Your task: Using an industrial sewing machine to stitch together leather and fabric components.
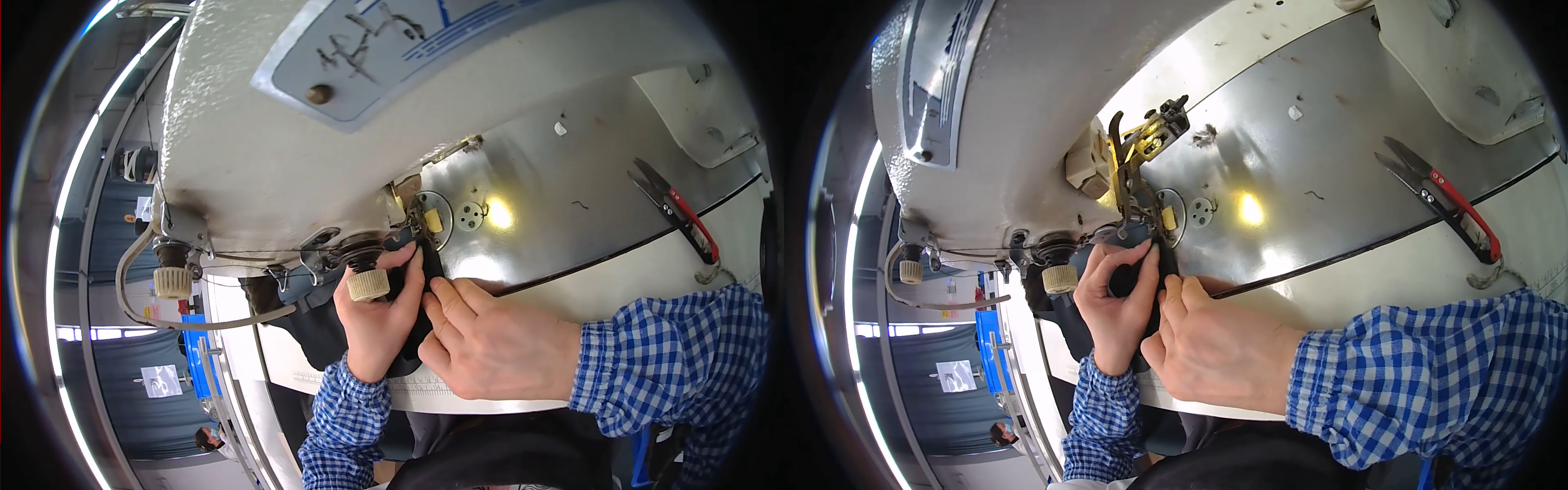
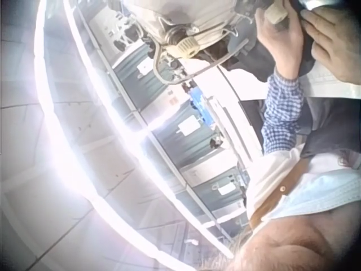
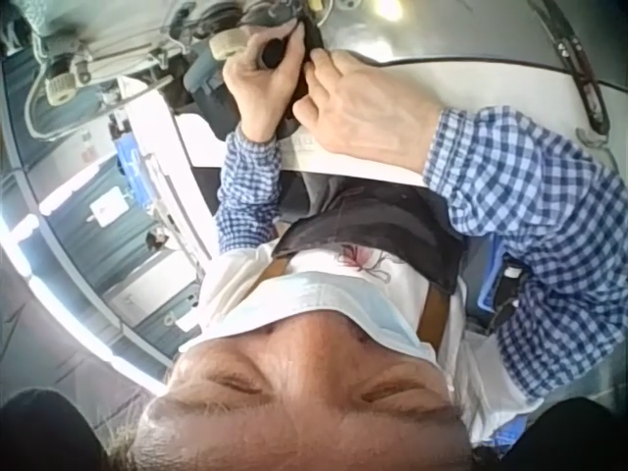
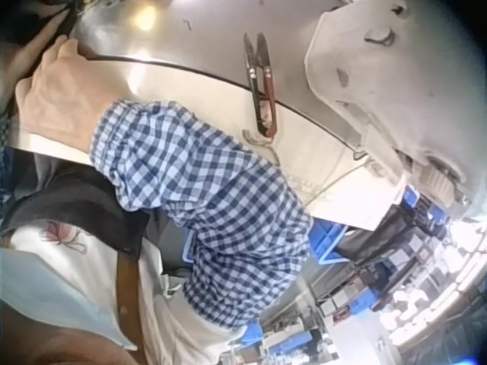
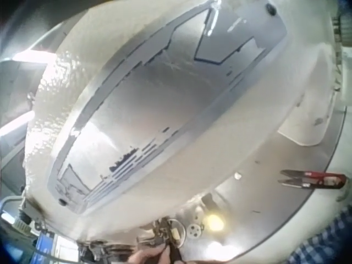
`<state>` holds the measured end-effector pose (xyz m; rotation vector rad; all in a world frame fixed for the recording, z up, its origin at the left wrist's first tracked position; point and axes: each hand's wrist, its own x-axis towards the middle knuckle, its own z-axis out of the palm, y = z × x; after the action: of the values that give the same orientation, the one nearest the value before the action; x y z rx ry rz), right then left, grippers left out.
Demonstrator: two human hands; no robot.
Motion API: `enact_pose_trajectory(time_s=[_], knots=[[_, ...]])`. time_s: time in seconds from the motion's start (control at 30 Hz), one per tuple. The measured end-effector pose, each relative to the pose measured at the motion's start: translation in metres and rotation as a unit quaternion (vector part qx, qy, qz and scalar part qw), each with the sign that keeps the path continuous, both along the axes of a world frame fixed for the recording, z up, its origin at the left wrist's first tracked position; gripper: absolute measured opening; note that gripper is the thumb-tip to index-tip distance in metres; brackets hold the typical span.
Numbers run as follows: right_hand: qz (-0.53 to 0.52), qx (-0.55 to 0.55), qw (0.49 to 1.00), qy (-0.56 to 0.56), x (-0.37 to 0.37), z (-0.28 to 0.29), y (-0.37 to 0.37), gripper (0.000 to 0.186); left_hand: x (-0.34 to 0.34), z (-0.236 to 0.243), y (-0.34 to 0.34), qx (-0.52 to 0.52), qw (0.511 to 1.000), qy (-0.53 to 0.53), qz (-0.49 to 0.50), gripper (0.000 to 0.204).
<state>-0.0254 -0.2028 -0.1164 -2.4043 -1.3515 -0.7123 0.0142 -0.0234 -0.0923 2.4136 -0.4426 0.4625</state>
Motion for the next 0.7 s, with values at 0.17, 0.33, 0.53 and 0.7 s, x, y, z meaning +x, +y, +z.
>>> enact_pose_trajectory(time_s=[0.17, 0.33, 0.53, 0.7], knots=[[0.006, 0.007, 1.000, -0.002, 0.000, 0.000, 0.002, 0.026, -0.001, -0.003, 0.005, 0.070, 0.995, -0.059, -0.032, 0.017], [0.002, 0.010, 1.000, -0.006, -0.001, 0.000, 0.001, 0.026, -0.005, 0.007, 0.004, 0.178, 0.979, -0.091, -0.052, 0.025], [0.024, 0.004, 1.000, -0.014, -0.004, 0.003, -0.006, 0.027, -0.014, 0.007, 0.001, 0.266, 0.959, -0.083, -0.060, 0.036], [0.040, -0.008, 0.999, -0.023, 0.001, 0.004, -0.011, 0.028, -0.010, 0.005, 0.005, 0.244, 0.967, -0.060, -0.052, 0.041]])
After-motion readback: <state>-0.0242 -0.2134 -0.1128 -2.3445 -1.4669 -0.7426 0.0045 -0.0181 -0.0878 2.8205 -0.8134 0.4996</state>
